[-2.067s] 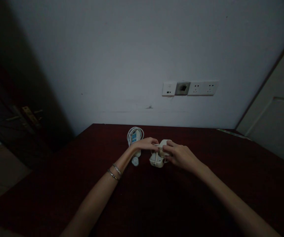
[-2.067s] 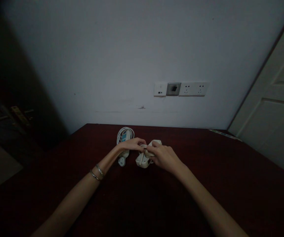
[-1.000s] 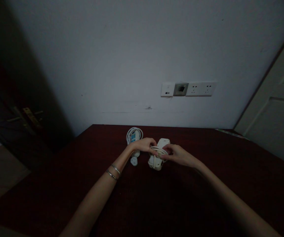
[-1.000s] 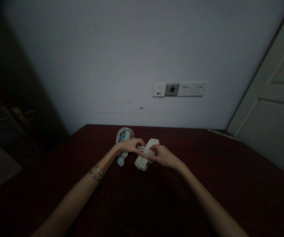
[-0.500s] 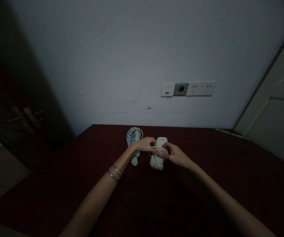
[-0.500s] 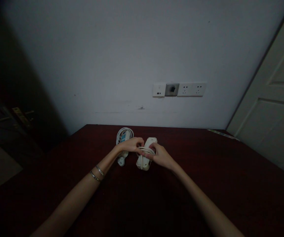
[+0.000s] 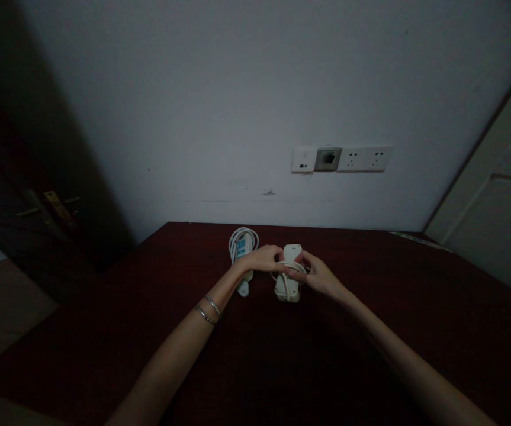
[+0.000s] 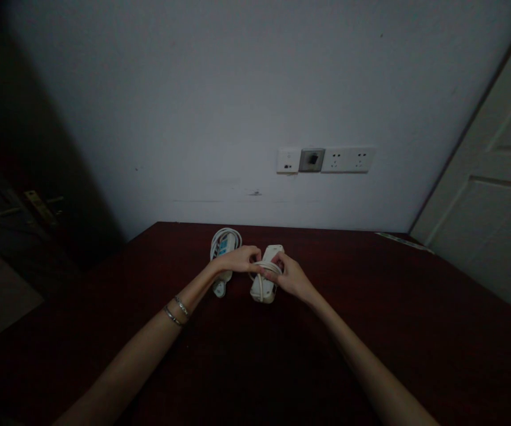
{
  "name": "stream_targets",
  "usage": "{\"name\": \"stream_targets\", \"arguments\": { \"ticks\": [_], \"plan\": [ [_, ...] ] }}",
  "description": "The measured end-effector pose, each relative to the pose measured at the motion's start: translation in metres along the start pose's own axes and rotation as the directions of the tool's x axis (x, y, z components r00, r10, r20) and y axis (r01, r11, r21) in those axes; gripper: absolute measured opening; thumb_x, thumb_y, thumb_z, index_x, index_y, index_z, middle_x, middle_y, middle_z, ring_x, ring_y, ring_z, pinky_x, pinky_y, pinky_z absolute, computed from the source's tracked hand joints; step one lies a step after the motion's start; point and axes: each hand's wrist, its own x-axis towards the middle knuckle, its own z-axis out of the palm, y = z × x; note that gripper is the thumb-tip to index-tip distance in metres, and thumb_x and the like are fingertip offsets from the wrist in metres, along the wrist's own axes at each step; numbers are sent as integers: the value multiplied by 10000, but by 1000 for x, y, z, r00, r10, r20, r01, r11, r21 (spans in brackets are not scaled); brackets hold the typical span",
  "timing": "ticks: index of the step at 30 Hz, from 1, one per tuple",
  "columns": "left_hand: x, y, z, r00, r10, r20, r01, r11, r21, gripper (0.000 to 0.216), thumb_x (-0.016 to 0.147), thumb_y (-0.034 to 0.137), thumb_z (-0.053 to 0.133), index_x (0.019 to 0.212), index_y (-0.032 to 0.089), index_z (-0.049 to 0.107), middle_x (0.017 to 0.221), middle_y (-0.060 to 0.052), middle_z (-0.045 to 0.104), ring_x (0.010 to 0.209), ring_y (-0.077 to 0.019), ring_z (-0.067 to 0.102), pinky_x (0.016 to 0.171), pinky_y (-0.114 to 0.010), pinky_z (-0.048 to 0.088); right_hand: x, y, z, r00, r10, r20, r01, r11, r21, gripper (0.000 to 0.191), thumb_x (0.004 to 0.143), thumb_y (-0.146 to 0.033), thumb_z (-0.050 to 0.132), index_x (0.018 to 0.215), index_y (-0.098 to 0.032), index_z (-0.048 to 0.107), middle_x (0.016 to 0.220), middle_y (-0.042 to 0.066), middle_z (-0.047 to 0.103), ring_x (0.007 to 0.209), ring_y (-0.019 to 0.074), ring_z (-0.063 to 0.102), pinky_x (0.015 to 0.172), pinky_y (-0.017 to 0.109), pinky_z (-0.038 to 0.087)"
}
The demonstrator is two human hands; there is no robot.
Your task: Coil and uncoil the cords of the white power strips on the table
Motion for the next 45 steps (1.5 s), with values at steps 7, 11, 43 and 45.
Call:
{"name": "stream_targets", "arguments": {
  "ticks": [7, 11, 43, 45],
  "plan": [
    [-1, 8, 2, 987, -153, -48, 153, 988, -4, 346, 639, 436, 653, 808, 154, 546, 706, 8, 563, 619, -124, 507, 509, -209, 316, -3, -4, -2, 990, -118, -74, 98, 967, -237, 274, 705, -420, 610, 729, -189, 465, 699, -3, 537, 635, 138, 470, 563, 241, 353],
    [-2, 10, -1, 990, -144, 8, 144, 990, -4, 388, 620, 486, 669, 789, 161, 543, 686, 9, 562, 605, -126, 505, 505, -218, 315, -4, -5, -1, 984, -155, -93, 110, 924, -366, 219, 727, -357, 596, 744, -196, 448, 747, 18, 551, 660, 155, 501, 580, 254, 357],
    [13, 0, 10, 850, -515, 112, 250, 206, -946, 136, 742, 257, 566, 770, 124, 564, 602, 5, 557, 531, -98, 513, 596, -266, 484, -8, -23, -23, 930, -364, -39, 319, 858, -402, 244, 784, -324, 563, 985, -202, 498, 946, 83, 540, 864, 210, 531, 732, 334, 450],
    [14, -2, 13, 835, -545, 69, 228, 231, -946, 144, 739, 266, 561, 785, 129, 559, 607, 8, 548, 527, -93, 504, 592, -263, 484, -4, -17, -26, 936, -351, -16, 326, 885, -333, 341, 724, -269, 600, 1040, -200, 492, 1036, 93, 531, 965, 226, 523, 819, 367, 444]
  ]
}}
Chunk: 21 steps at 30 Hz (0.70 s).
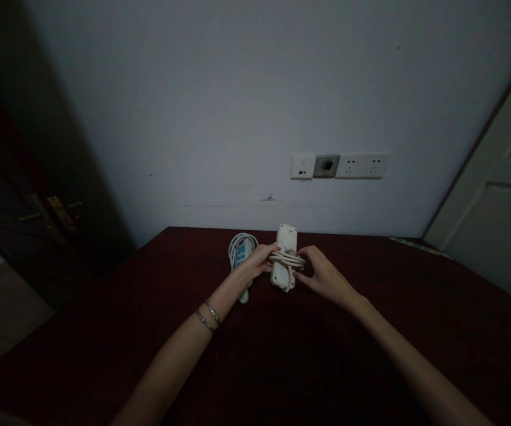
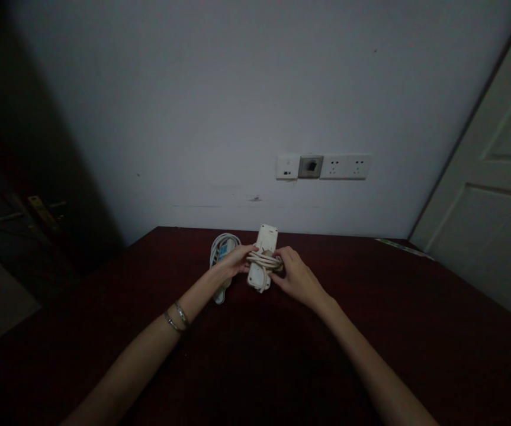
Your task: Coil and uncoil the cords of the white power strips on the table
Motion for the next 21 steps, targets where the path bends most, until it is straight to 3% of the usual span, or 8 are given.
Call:
{"name": "stream_targets", "arguments": {
  "ticks": [5, 7, 11, 14, 18, 21],
  "plan": [
    [0, 0, 3, 969, 169, -179, -168, 986, 19, 168, 755, 232, 528, 902, 153, 508, 821, -37, 591, 687, -111, 563, 603, -235, 492, 2, 6, 15, 969, 247, 23, -241, 912, 331, 547, 704, -277, 575, 1205, -187, 377, 1250, 131, 446, 1044, 226, 532, 877, 398, 451],
    [-5, 2, 7, 950, 218, -224, -210, 976, 59, 225, 764, 237, 519, 972, 169, 467, 948, -61, 589, 779, -130, 584, 602, -227, 495, 1, 0, 30, 968, 249, -18, -229, 914, 334, 661, 682, -341, 623, 1255, -182, 335, 1297, 151, 403, 1126, 259, 481, 922, 429, 424],
    [-18, 6, 20, 957, 238, -164, -206, 960, 191, 363, 799, 316, 504, 1109, 184, 368, 1109, -103, 545, 894, -168, 590, 584, -221, 497, -5, -9, 58, 956, 215, -198, -174, 963, 207, 904, 614, -384, 706, 1346, -158, 226, 1337, 186, 327, 1268, 310, 319, 1042, 493, 284],
    [-25, 11, 27, 972, 222, -80, -190, 939, 288, 395, 838, 417, 454, 1139, 181, 354, 1151, -119, 522, 929, -185, 580, 571, -210, 490, -6, -6, 66, 913, 326, -245, -259, 928, 269, 984, 575, -398, 734, 1358, -148, 192, 1323, 207, 334, 1196, 314, 411, 983, 487, 366],
    [-30, 21, 24, 981, 195, 8, -181, 895, 407, 437, 863, 521, 342, 1146, 193, 396, 1050, -104, 564, 748, -165, 591, 513, -224, 480, -2, 4, 59, 861, 489, -140, -344, 762, 549, 911, 559, -405, 725, 1304, -178, 253, 1251, 167, 468, 1040, 270, 553, 830, 402, 498],
    [-34, 28, 16, 981, 176, 84, -195, 859, 474, 425, 862, 502, 372, 1162, 206, 426, 992, -89, 581, 655, -133, 585, 518, -219, 476, 1, 6, 51, 782, 623, 25, -422, 499, 757, 697, 600, -385, 695, 1193, -187, 386, 1149, 134, 565, 988, 277, 589, 774, 406, 529]
  ]
}}
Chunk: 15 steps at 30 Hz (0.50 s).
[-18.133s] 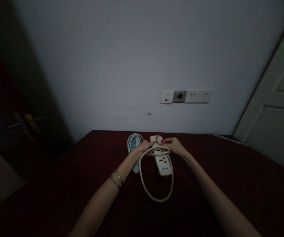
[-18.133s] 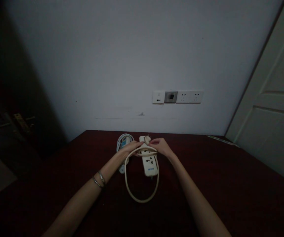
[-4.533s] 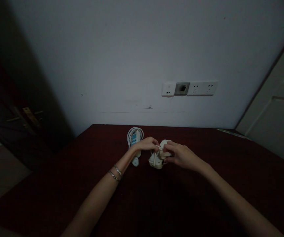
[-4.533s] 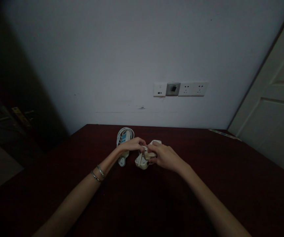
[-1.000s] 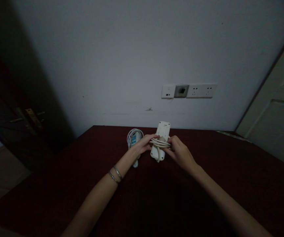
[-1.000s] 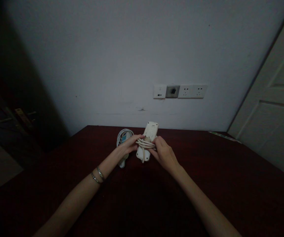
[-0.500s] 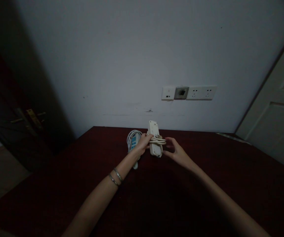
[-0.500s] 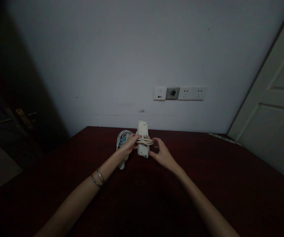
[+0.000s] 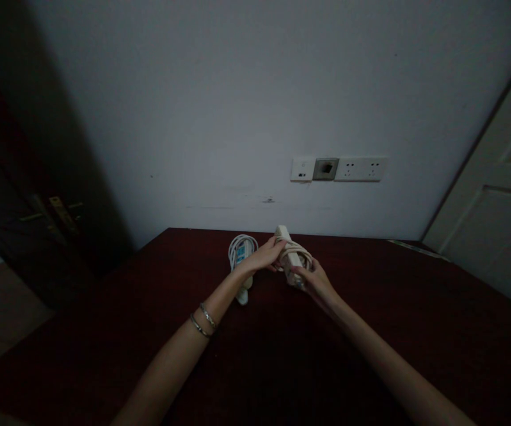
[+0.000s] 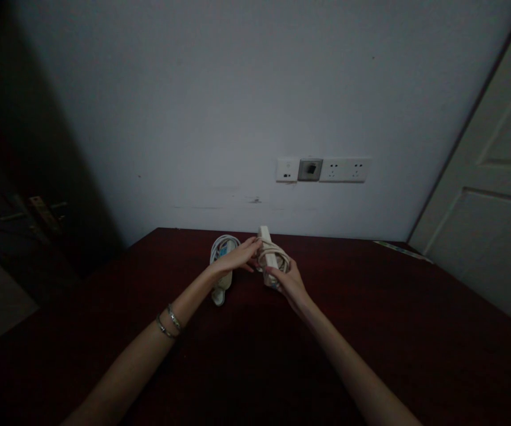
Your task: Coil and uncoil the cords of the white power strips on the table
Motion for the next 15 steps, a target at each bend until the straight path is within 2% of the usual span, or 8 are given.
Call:
{"name": "stream_targets", "arguments": {
  "ticks": [2, 4, 7, 13, 15],
  "plan": [
    [-1, 0, -8, 1000, -14, 3, 14, 1000, 8, 383, 865, 453, 394, 1134, 188, 458, 992, -95, 582, 670, -131, 594, 535, -215, 479, 0, -2, -2, 987, 156, 45, -161, 977, 142, 528, 661, -367, 653, 1115, -187, 451, 1080, 121, 602, 927, 272, 615, 728, 421, 548],
    [0, -2, -15, 998, -35, -49, 35, 999, 7, 333, 865, 405, 407, 1078, 165, 492, 1004, -105, 579, 696, -132, 597, 538, -210, 481, -1, -1, -3, 969, 239, 63, -247, 948, 202, 425, 690, -357, 634, 1051, -184, 491, 1035, 113, 619, 891, 259, 628, 706, 422, 561],
    [5, -6, -27, 989, -31, -148, 27, 999, -33, 276, 850, 342, 444, 1045, 156, 504, 1026, -111, 576, 722, -130, 597, 535, -201, 482, 1, 2, -5, 970, 239, 52, -245, 950, 193, 391, 693, -355, 642, 1022, -191, 506, 1028, 99, 625, 891, 246, 631, 697, 413, 574],
    [7, -8, -55, 976, 3, -216, -38, 986, -162, 234, 815, 271, 490, 1005, 137, 519, 992, -116, 581, 737, -137, 614, 542, -206, 494, 14, 4, -14, 959, 275, 71, -283, 945, 163, 461, 674, -321, 671, 1084, -210, 492, 1037, 88, 631, 883, 243, 640, 675, 421, 579],
    [6, -8, -66, 966, 25, -258, -75, 980, -185, 240, 797, 247, 508, 1005, 129, 527, 981, -117, 589, 733, -136, 620, 548, -205, 498, 21, 5, -20, 961, 266, 76, -272, 959, 80, 464, 693, -346, 648, 1110, -203, 502, 1015, 84, 644, 852, 233, 649, 654, 400, 579]
  ]
}}
